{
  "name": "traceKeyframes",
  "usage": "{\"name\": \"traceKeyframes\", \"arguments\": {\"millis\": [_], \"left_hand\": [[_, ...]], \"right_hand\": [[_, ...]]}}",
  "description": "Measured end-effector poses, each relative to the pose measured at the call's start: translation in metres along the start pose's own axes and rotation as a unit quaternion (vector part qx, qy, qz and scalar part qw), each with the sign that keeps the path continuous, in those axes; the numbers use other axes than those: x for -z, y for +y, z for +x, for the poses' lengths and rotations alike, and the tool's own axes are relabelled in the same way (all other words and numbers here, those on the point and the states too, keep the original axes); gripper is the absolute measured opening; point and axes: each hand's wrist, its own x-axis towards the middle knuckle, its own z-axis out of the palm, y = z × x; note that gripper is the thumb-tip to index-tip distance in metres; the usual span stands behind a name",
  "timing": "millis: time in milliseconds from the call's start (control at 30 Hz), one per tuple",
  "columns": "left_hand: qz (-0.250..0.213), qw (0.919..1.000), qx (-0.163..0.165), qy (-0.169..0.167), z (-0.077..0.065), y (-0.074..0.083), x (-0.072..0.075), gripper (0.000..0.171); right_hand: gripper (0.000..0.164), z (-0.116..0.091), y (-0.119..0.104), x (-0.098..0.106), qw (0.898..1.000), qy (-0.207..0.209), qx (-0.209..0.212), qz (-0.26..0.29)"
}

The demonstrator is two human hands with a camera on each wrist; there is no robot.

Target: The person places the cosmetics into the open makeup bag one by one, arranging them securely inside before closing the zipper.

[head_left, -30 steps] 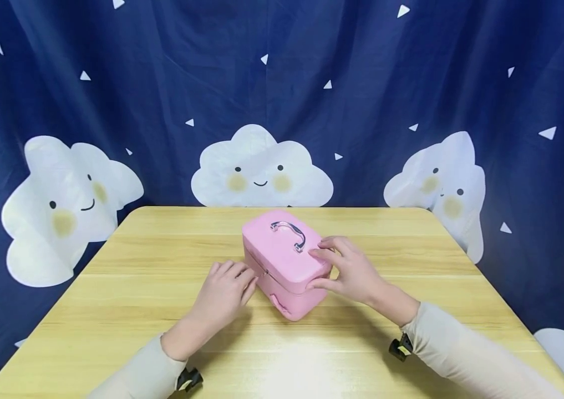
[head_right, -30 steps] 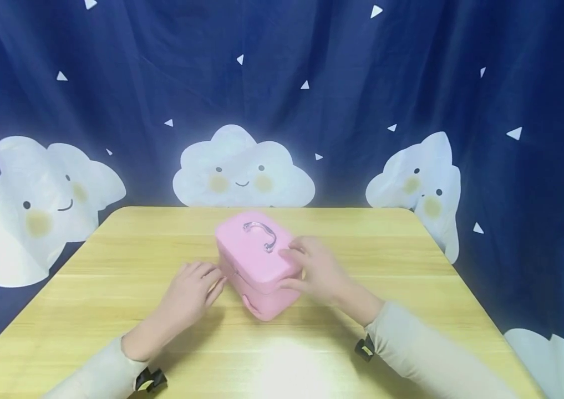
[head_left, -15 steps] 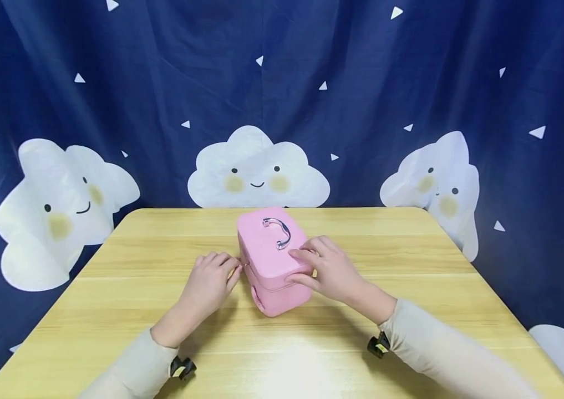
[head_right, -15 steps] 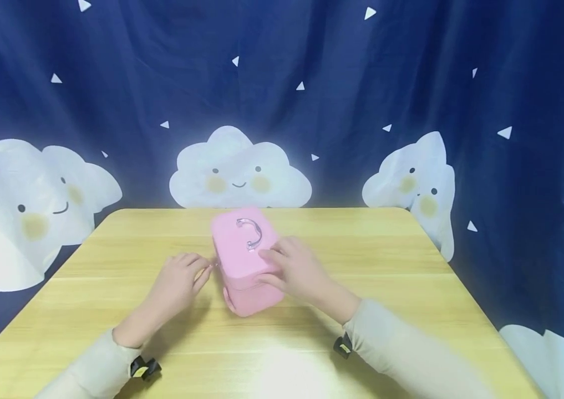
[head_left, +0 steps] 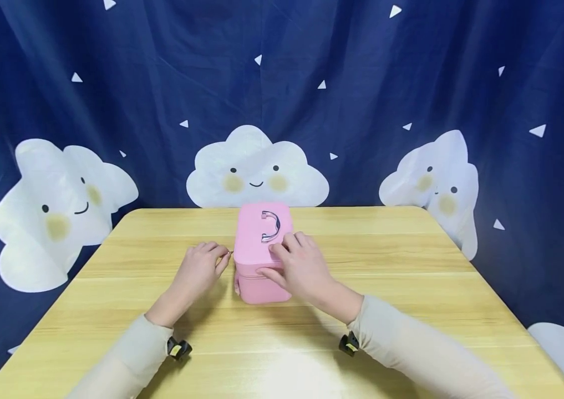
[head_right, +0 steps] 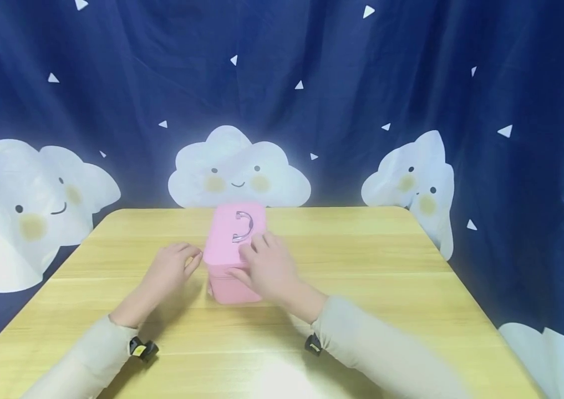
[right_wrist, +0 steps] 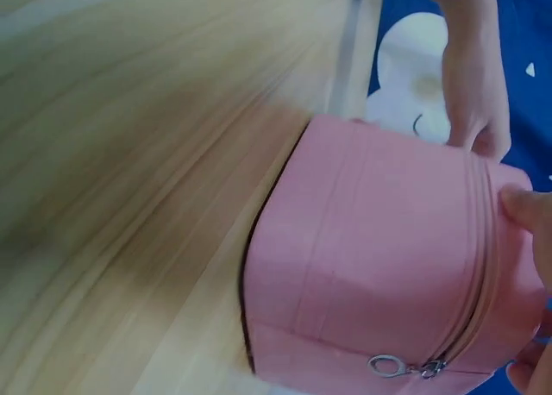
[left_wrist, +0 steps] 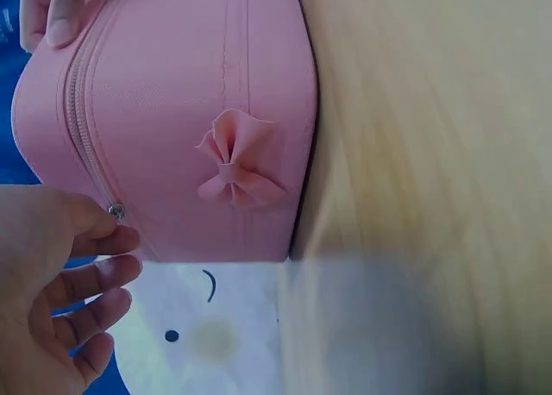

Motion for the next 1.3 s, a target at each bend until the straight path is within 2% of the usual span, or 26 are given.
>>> {"name": "traceKeyframes", "arguments": {"millis": [233,333,433,600,767,1133,1300], "left_hand": [[-0.026,0.9992,-0.008,-0.028,0.004,-0.011,-0.002,0.015],[-0.038,0.9987,-0.019,-0.03,0.002,-0.015,-0.002,0.013],[-0.048,0.9979,-0.035,-0.024,0.002,-0.016,-0.002,0.012],[-0.061,0.9965,-0.056,-0.009,0.001,-0.016,0.003,0.012],[-0.054,0.9947,-0.087,0.014,-0.005,-0.015,0.006,0.01],[-0.053,0.9905,-0.125,0.021,-0.022,-0.003,0.017,0.007],[-0.039,0.9891,-0.136,0.04,-0.03,0.006,0.019,0.007]], "right_hand": [[0.035,0.007,0.014,0.011,0.994,-0.05,0.034,0.09],[0.033,0.009,0.02,0.014,0.991,-0.059,0.051,0.108],[0.031,0.01,0.021,0.013,0.991,-0.056,0.058,0.104],[0.031,0.01,0.019,0.011,0.993,-0.048,0.046,0.095],[0.032,0.011,0.017,0.01,0.993,-0.05,0.047,0.094],[0.031,0.01,0.016,0.009,0.994,-0.046,0.042,0.09],[0.031,0.008,0.016,0.008,0.994,-0.05,0.039,0.088]]}}
